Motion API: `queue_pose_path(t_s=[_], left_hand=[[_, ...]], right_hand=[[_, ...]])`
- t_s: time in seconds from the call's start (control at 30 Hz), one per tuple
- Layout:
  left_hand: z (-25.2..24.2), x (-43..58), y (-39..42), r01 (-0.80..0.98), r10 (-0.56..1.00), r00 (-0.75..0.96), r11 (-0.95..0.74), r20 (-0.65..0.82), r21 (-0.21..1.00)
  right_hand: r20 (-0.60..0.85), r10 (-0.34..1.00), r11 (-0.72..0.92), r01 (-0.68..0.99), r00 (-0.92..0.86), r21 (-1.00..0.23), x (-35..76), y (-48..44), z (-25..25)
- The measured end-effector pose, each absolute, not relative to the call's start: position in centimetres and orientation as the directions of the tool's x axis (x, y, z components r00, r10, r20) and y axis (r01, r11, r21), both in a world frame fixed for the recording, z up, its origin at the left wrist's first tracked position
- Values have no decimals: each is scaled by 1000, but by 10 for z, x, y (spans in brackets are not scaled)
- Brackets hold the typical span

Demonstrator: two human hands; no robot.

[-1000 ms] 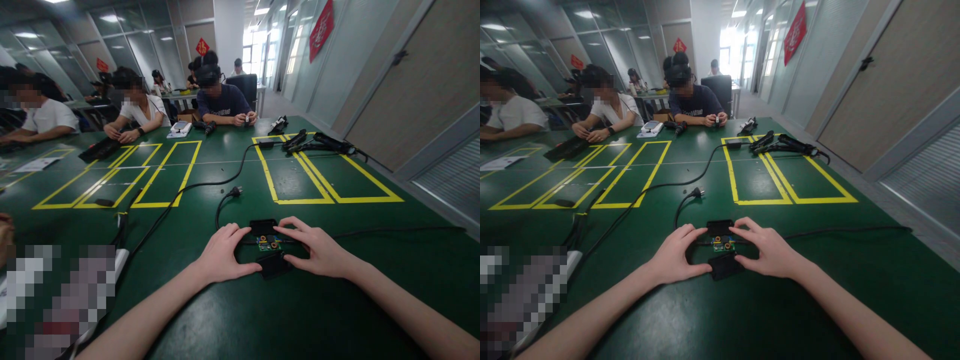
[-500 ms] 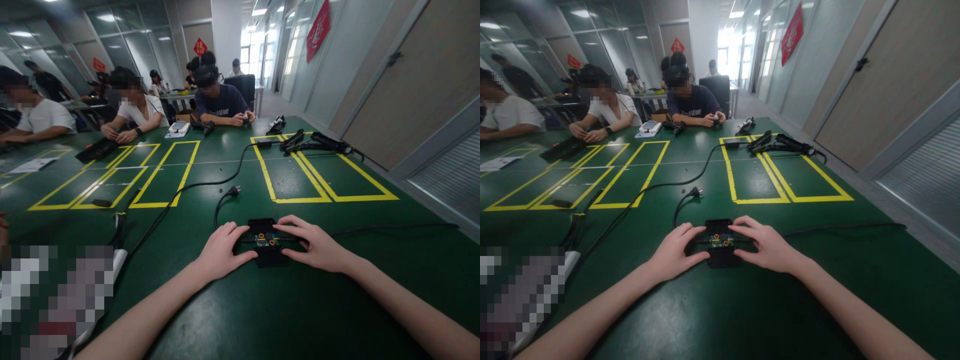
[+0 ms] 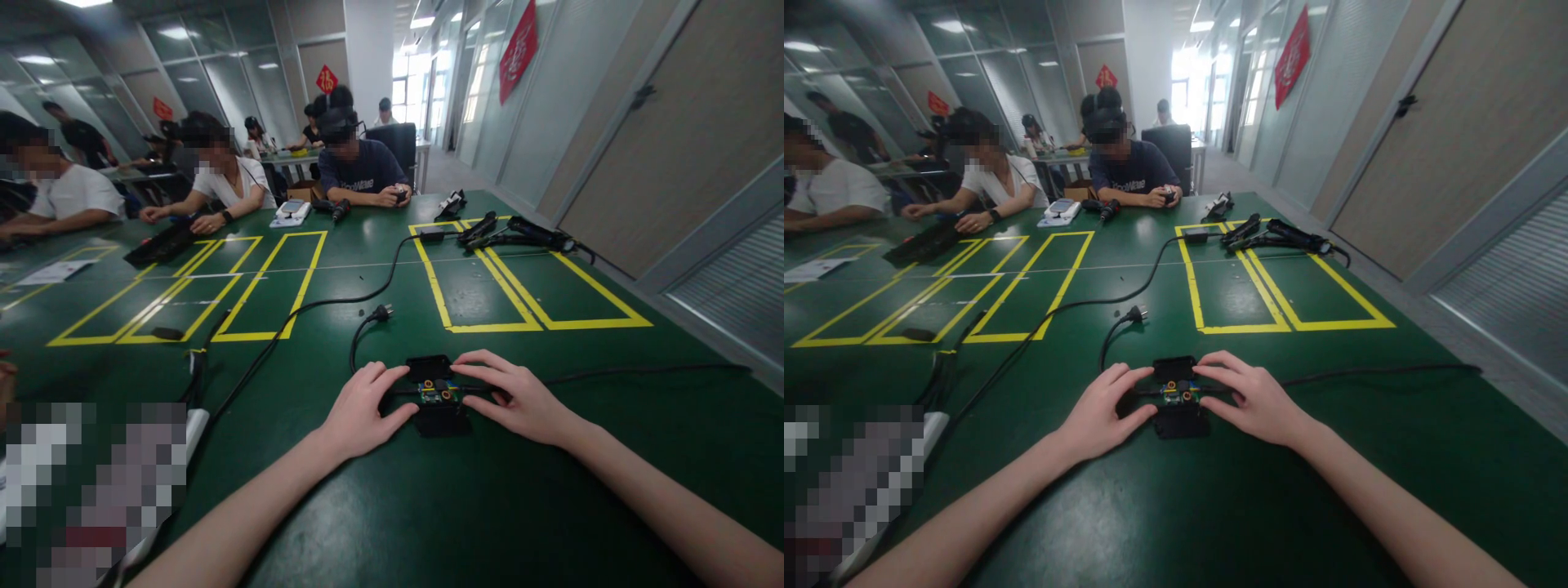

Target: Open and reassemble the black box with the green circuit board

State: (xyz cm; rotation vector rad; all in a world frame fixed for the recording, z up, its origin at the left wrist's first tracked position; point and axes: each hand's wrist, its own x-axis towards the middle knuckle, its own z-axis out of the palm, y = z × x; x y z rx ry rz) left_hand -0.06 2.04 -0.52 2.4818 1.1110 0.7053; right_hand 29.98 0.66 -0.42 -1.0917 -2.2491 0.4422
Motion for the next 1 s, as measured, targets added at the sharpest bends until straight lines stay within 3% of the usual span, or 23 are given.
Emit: queue_pose_path(t_s=[0.2,0.43,0.73,1.0], left_hand=[[-4,-1,19,536,698,576,-716,426,448],[0,-4,17,444,643,593,-764,485,468],[2,-7,16,429,602,695,-785,393,446],[1,-5,18,537,671,627,-741,396,404]], right_hand=[[496,740,670,567,-454,-480,296,6,1],[534,654,757,471,-536,-453,290,-1,7],[438,641,765,477,-630,-433,289,-4,6],[440,677,736,546,-590,-401,288,1,-1]])
